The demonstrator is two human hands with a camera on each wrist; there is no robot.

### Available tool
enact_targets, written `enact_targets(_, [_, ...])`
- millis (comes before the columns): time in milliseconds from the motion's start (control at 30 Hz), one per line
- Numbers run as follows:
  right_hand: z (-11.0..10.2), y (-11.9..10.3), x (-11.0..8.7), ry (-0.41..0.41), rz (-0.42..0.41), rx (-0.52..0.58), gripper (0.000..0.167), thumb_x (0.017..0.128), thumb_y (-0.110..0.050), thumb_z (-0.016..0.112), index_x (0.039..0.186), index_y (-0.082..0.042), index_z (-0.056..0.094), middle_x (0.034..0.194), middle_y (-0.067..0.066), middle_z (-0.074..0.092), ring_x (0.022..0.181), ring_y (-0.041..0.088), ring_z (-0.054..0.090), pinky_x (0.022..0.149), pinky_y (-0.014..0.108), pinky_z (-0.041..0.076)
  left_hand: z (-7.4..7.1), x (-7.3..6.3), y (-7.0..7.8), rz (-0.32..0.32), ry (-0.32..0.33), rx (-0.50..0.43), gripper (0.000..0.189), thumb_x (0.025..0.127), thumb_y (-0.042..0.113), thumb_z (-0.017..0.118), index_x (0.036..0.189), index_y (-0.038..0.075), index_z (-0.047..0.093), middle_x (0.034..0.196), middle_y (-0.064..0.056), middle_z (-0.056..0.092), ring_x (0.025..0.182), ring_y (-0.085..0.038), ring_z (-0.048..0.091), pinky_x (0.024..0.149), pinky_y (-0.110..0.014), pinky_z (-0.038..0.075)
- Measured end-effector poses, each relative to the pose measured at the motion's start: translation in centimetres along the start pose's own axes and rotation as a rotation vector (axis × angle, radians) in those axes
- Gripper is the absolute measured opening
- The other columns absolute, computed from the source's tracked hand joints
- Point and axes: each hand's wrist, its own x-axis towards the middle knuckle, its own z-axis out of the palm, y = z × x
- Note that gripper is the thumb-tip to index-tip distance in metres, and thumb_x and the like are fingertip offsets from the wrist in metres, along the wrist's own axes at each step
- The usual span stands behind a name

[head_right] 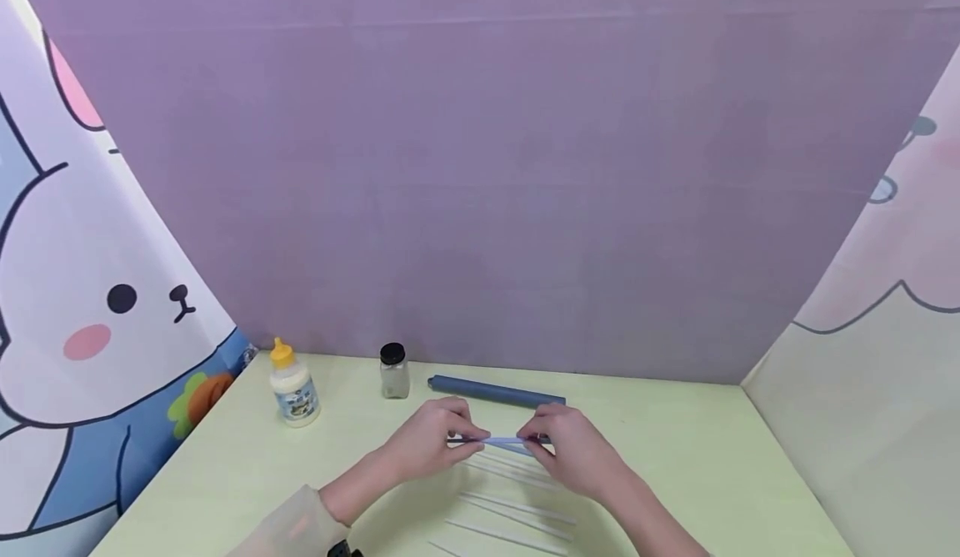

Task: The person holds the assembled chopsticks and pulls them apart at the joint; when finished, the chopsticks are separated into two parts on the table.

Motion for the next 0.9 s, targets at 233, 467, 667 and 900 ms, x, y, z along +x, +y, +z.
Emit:
enact_targets(233, [-0.1,-0.5,-0.7,-0.034,0.011,0.034,0.014,0.089,-0.002,0.082,0.098,-0.013,0.083,0.09,-0.008,0.07,0.078,-0.004,0.058,0.066,0.021,0.055,0.3,-0.5,0.2,0.021,0.027,-0.015,0.013,0.091,0.018,0.086,0.103,0.015,0.086,0.082,0.005,0.067,0.074,-0.006,0.059,0.071,-0.008,0.042])
enact_targets(467, [0.3,-0.7,-1.3,0.001,-0.015,0.029,0.015,0.088,-0.001,0.083,0.096,-0.013,0.083,0.088,-0.009,0.069,0.077,-0.006,0.056,0.064,0.022,0.055,0.5,-1.2,0.2,0.008,0.023,-0.03,0.014,0.09,0.017,0.086,0.104,0.016,0.086,0.081,0.006,0.064,0.075,-0.006,0.057,0.07,-0.009,0.042])
enact_targets(667, [0.0,-0.5,-1.6,-0.006,-0.012,0.02,0.014,0.088,-0.001,0.082,0.097,-0.012,0.082,0.089,-0.009,0.07,0.078,-0.005,0.056,0.064,0.02,0.054,0.0,-1.7,0.1,-0.034,-0.004,-0.048,0.013,0.092,0.017,0.085,0.105,0.016,0.086,0.082,0.007,0.063,0.076,0.0,0.052,0.07,-0.011,0.043])
enact_targets(900, [-1.2,0.9,-2.2,0.0,0.03,-0.017,0.014,0.089,0.0,0.08,0.099,-0.01,0.082,0.091,-0.008,0.071,0.079,-0.003,0.063,0.068,0.022,0.057,-1.3,-2.7,-1.4,-0.144,-0.008,-0.029,0.016,0.094,0.014,0.082,0.109,0.017,0.086,0.085,0.008,0.061,0.078,-0.005,0.051,0.072,-0.017,0.045])
